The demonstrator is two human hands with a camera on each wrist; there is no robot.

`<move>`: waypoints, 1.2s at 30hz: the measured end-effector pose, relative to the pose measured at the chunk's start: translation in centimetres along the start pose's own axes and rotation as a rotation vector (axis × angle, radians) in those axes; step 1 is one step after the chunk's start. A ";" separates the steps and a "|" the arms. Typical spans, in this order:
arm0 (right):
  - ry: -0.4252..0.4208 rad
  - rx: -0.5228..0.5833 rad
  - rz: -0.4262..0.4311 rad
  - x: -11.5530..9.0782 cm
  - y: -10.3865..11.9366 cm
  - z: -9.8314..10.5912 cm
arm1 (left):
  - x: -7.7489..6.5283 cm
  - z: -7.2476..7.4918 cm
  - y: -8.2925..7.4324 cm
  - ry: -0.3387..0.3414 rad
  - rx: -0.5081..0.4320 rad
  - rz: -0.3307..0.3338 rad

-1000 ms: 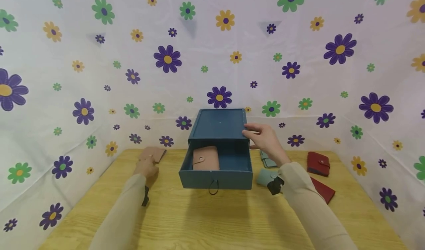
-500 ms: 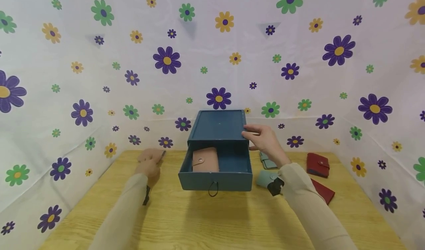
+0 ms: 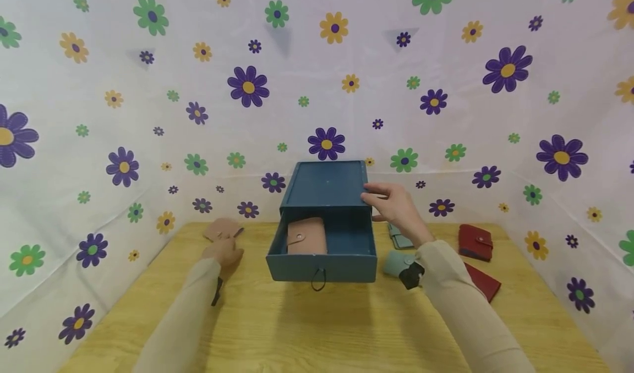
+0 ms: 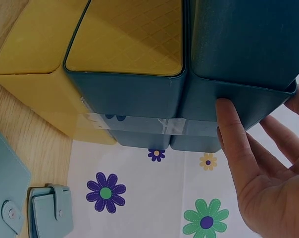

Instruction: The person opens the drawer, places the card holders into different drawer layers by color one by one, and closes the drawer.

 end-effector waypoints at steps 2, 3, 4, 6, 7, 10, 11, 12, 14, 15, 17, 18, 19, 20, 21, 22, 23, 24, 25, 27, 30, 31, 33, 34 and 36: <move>0.004 -0.002 0.002 0.0 0.2 -0.2 | -0.1 0.3 0.6 -0.014 -0.021 0.009; 0.006 -0.004 0.002 0.0 0.3 -0.2 | -0.2 0.5 0.8 -0.023 -0.035 0.013; 0.005 -0.008 0.003 -0.1 0.3 -0.2 | -0.3 0.7 0.8 -0.024 -0.053 0.017; 0.005 -0.018 0.005 -0.3 0.3 0.0 | -0.6 1.2 0.7 -0.031 -0.087 0.019; 0.004 -0.022 0.003 -0.4 0.2 0.1 | -0.7 1.2 0.4 -0.035 -0.104 0.013; 0.005 -0.030 -0.003 -0.4 -0.1 0.3 | -0.6 1.0 -0.1 -0.053 -0.121 -0.006; 0.011 -0.030 -0.001 -0.4 -0.1 0.2 | -0.6 0.9 -0.1 -0.072 -0.123 -0.014; 0.016 -0.028 0.000 -0.3 -0.1 0.1 | -0.4 0.8 0.0 -0.096 -0.117 -0.022; 0.026 -0.024 0.000 -0.1 0.0 -0.2 | -0.1 0.9 -0.1 -0.145 -0.087 -0.042; 0.028 -0.025 -0.001 0.0 0.1 -0.3 | 0.0 1.1 -0.4 -0.172 -0.055 -0.049; 0.021 -0.021 -0.004 0.0 0.1 -0.2 | 0.2 1.7 -1.0 -0.203 -0.016 -0.068; 0.016 -0.019 -0.007 0.1 0.1 -0.2 | 0.2 1.9 -1.3 -0.205 0.000 -0.067; 0.012 -0.017 -0.009 0.1 0.0 -0.1 | 0.2 2.1 -1.6 -0.194 0.006 -0.061; 0.007 -0.016 -0.011 0.1 0.0 -0.1 | 0.1 2.2 -1.8 -0.182 0.006 -0.052; 0.003 -0.016 -0.012 0.2 -0.1 0.0 | 0.1 2.2 -1.9 -0.157 -0.007 -0.039; 0.000 -0.017 -0.011 0.2 -0.1 0.0 | 0.0 2.3 -2.0 -0.133 -0.023 -0.032; -0.001 -0.018 -0.010 0.2 0.0 0.0 | -0.2 2.3 -2.1 -0.108 -0.037 -0.020; 0.000 -0.019 -0.010 0.2 0.0 0.0 | -0.2 2.4 -2.2 -0.092 -0.028 -0.012; 0.001 -0.018 -0.009 0.2 0.0 -0.1 | -0.3 2.4 -2.2 -0.078 -0.026 -0.006; 0.001 -0.022 -0.010 0.2 0.0 -0.1 | -0.2 2.3 -2.2 -0.054 0.002 -0.003; -0.003 -0.026 -0.011 0.2 0.0 0.0 | 0.0 2.0 -2.1 -0.021 0.038 0.004; -0.004 -0.027 -0.010 0.2 0.0 0.0 | 0.2 2.0 -2.1 -0.016 0.040 0.007; -0.002 -0.028 -0.009 0.2 0.1 0.0 | 0.4 2.0 -1.9 -0.012 0.021 0.015; 0.000 -0.028 -0.008 0.2 0.1 0.1 | 0.5 2.0 -1.7 -0.016 0.004 0.017; 0.004 -0.027 -0.009 0.1 0.2 0.1 | 0.6 2.0 -1.5 -0.031 -0.048 0.018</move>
Point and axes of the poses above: each hand's wrist, its own x-axis towards the middle knuckle, its own z-axis out of the back of the hand, y = z × x, the point moved 6 cm from there along x, towards the middle knuckle, and after that the axes turned 1 degree about -y, right-handed, at the moved point
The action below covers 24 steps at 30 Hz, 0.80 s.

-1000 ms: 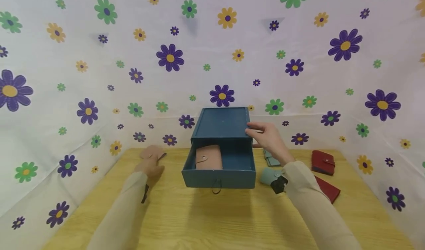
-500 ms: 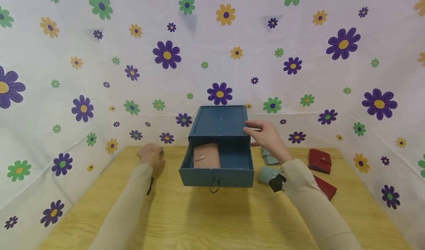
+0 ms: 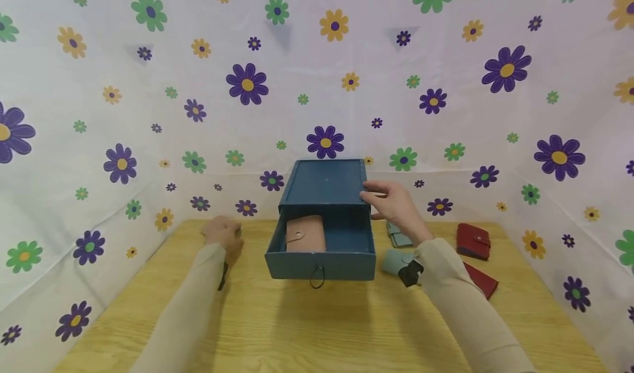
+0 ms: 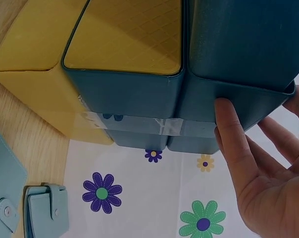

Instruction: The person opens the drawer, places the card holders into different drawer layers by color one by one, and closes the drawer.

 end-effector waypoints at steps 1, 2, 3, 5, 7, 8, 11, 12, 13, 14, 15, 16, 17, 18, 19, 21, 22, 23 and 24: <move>-0.002 -0.003 -0.003 0.0 -0.1 0.1 | -0.1 0.0 0.0 -0.006 -0.024 -0.002; -0.006 -0.007 -0.005 -0.1 -0.1 0.2 | -0.1 -0.1 0.0 -0.016 -0.053 -0.008; -0.010 -0.007 -0.007 -0.1 -0.1 0.2 | -0.1 -0.2 0.0 -0.030 -0.075 -0.025; -0.011 -0.007 -0.008 -0.1 -0.2 0.2 | -0.6 0.0 0.0 -0.059 -0.131 -0.037; -0.010 -0.001 -0.005 -0.1 -0.2 0.2 | -0.8 0.0 0.2 -0.100 -0.165 -0.035; -0.007 0.004 -0.003 0.0 -0.2 0.2 | -0.7 0.0 0.3 -0.118 -0.179 -0.036; -0.001 0.010 0.000 0.1 -0.2 -0.1 | -0.5 -0.4 1.0 -0.129 -0.194 -0.033; -0.002 0.011 -0.002 0.1 -0.2 -0.1 | -0.3 -0.6 1.2 -0.124 -0.186 -0.044; -0.003 0.011 -0.005 0.1 -0.2 -0.2 | -0.1 -0.7 1.3 -0.111 -0.202 -0.055; -0.002 0.009 -0.008 0.0 -0.2 -0.2 | 0.0 -0.9 1.4 -0.086 -0.203 -0.062; 0.000 0.008 -0.011 0.0 -0.2 -0.2 | 0.1 -1.1 1.4 -0.062 -0.199 -0.068; 0.002 0.007 -0.010 -0.1 -0.2 -0.3 | 0.1 -1.2 1.5 -0.040 -0.193 -0.067; 0.005 0.009 -0.011 -0.2 -0.1 -0.3 | 0.1 -1.3 1.5 -0.024 -0.186 -0.069; 0.007 0.010 -0.008 -0.2 -0.1 -0.3 | 0.0 -1.3 1.5 -0.014 -0.177 -0.066; 0.010 0.011 -0.005 -0.3 0.0 -0.4 | -0.1 -1.2 1.5 -0.006 -0.169 -0.060; 0.009 0.011 -0.001 -0.3 0.1 -0.4 | -0.3 -0.9 1.5 -0.012 -0.144 -0.060; 0.006 0.011 -0.001 -0.3 0.1 -0.4 | -0.4 -0.8 1.5 -0.025 -0.137 -0.068; 0.004 0.012 -0.004 -0.2 0.1 -0.4 | -0.6 -0.6 1.5 -0.042 -0.129 -0.076; 0.002 0.013 -0.005 -0.2 0.1 -0.4 | -0.7 -0.5 1.6 -0.060 -0.123 -0.084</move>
Point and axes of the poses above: each hand's wrist, its own x-axis towards the middle knuckle, its own z-axis out of the back of the hand, y = z × x, the point moved 6 cm from there along x, towards the middle knuckle, and after that the axes turned 1 degree about -y, right-handed, at the moved point
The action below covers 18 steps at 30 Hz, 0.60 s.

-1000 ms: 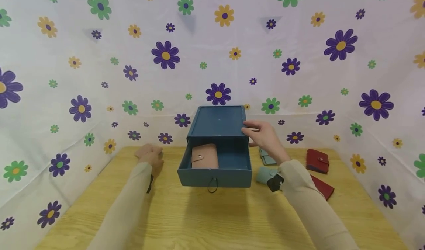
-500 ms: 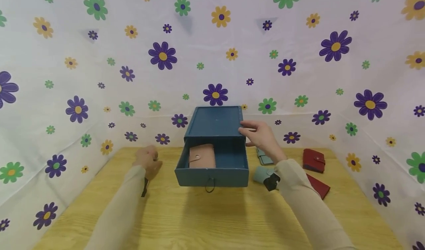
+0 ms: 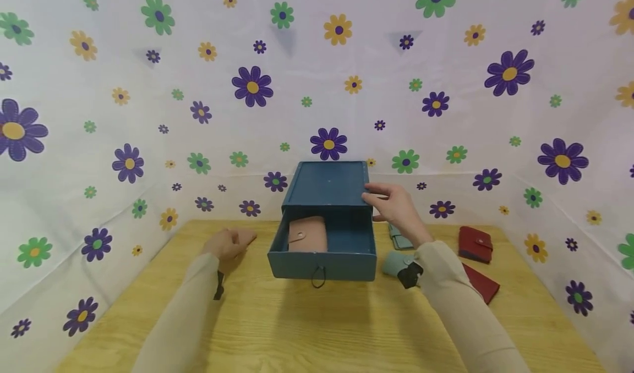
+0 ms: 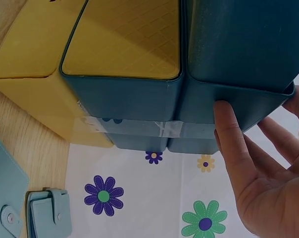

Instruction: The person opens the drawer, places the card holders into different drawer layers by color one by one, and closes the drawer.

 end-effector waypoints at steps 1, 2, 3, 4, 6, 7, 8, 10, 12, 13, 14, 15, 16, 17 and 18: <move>-0.003 0.001 -0.003 0.0 -0.1 0.0 | -0.1 0.1 0.0 -0.017 0.000 -0.011; -0.006 0.002 -0.004 0.0 -0.1 0.0 | -0.3 0.1 0.0 -0.033 0.003 -0.024; -0.008 0.004 -0.006 0.1 -0.1 0.1 | -0.4 0.2 0.0 -0.050 0.013 -0.037; -0.010 0.004 -0.007 0.1 -0.2 0.1 | -0.5 0.1 0.0 -0.055 0.010 -0.043; -0.010 0.004 -0.005 0.2 -0.1 0.1 | -0.7 0.0 0.0 -0.058 0.006 -0.051; -0.010 0.004 -0.003 0.2 -0.1 0.1 | -0.8 -0.1 0.1 -0.053 0.002 -0.055; -0.010 0.005 -0.002 0.2 -0.1 0.1 | -0.8 -0.1 0.2 -0.046 0.005 -0.059; -0.010 0.002 -0.002 0.2 0.0 0.1 | -0.9 0.0 0.3 -0.018 0.004 -0.053; -0.009 0.001 0.000 0.2 0.0 0.1 | -1.0 0.1 0.4 0.010 0.007 -0.039; -0.008 0.001 0.002 0.2 0.0 0.1 | -1.1 0.1 0.4 0.030 0.002 -0.029; -0.008 0.002 0.003 0.2 -0.1 0.2 | -1.2 0.1 0.3 0.047 -0.002 -0.018; -0.007 0.002 0.005 0.2 -0.1 0.2 | -1.4 0.1 0.2 0.063 -0.004 -0.009; -0.007 0.002 0.007 0.2 -0.2 0.2 | -1.6 0.1 0.1 0.072 -0.005 -0.005; -0.005 0.002 0.009 0.2 -0.2 0.2 | -1.7 0.1 0.0 0.078 -0.004 -0.005; -0.006 0.000 0.009 0.2 -0.3 0.2 | -1.9 0.1 -0.1 0.084 -0.006 -0.005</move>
Point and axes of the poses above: each hand's wrist, its own x-axis towards the middle knuckle, its own z-axis out of the back of the hand, y = z × x, the point moved 6 cm from there along x, towards the middle knuckle, and after that the axes turned 1 degree about -y, right-handed, at the moved point
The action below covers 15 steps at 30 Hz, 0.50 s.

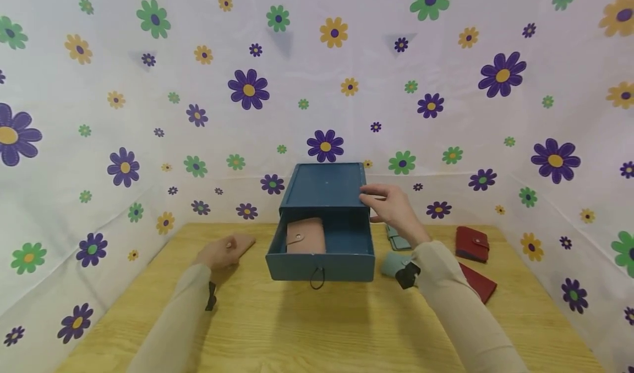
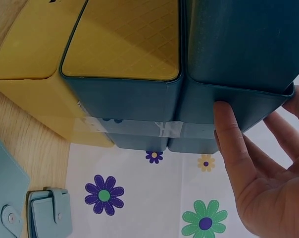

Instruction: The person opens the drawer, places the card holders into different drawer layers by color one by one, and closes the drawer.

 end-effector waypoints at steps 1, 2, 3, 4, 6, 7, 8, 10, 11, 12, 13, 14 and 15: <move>0.001 0.000 0.000 0.0 0.0 0.0 | -0.2 0.0 0.0 0.006 -0.007 0.001; 0.002 0.000 0.000 0.0 0.0 0.0 | -0.3 0.0 0.0 0.007 -0.009 -0.005; 0.002 0.000 0.000 0.0 0.1 0.0 | -0.4 0.1 -0.1 0.005 -0.013 -0.010; 0.001 -0.001 -0.001 -0.1 0.1 0.0 | -0.5 0.1 0.0 0.005 -0.020 -0.013; -0.001 -0.001 -0.001 -0.1 0.2 0.0 | -0.6 0.3 0.0 0.008 -0.038 -0.009; -0.002 0.000 0.000 -0.1 0.2 0.1 | -0.6 0.3 0.0 0.006 -0.046 -0.009; -0.001 0.000 0.001 -0.1 0.2 0.1 | -0.7 0.4 0.0 0.004 -0.054 -0.005; -0.001 0.000 0.001 -0.2 0.2 0.1 | -0.7 0.4 0.2 0.006 -0.073 0.010; -0.001 0.003 0.000 -0.2 0.2 0.0 | -0.7 0.4 0.3 0.007 -0.081 0.020; 0.001 0.006 -0.001 -0.2 0.2 0.0 | -0.7 0.4 0.5 0.007 -0.085 0.030; 0.002 0.009 -0.004 -0.2 0.2 0.0 | -0.6 0.3 0.6 0.008 -0.088 0.040; 0.003 0.011 -0.006 -0.2 0.2 -0.1 | -0.5 0.2 0.8 0.008 -0.086 0.049; 0.003 0.012 -0.007 -0.2 0.3 -0.1 | -0.5 0.2 0.9 0.008 -0.079 0.051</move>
Point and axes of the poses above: each hand's wrist, its own x-axis towards the middle knuckle, its own z-axis out of the back of the hand, y = z × x, the point moved 6 cm from there along x, towards the middle knuckle, and after that the axes turned 1 degree about -y, right-handed, at the moved point
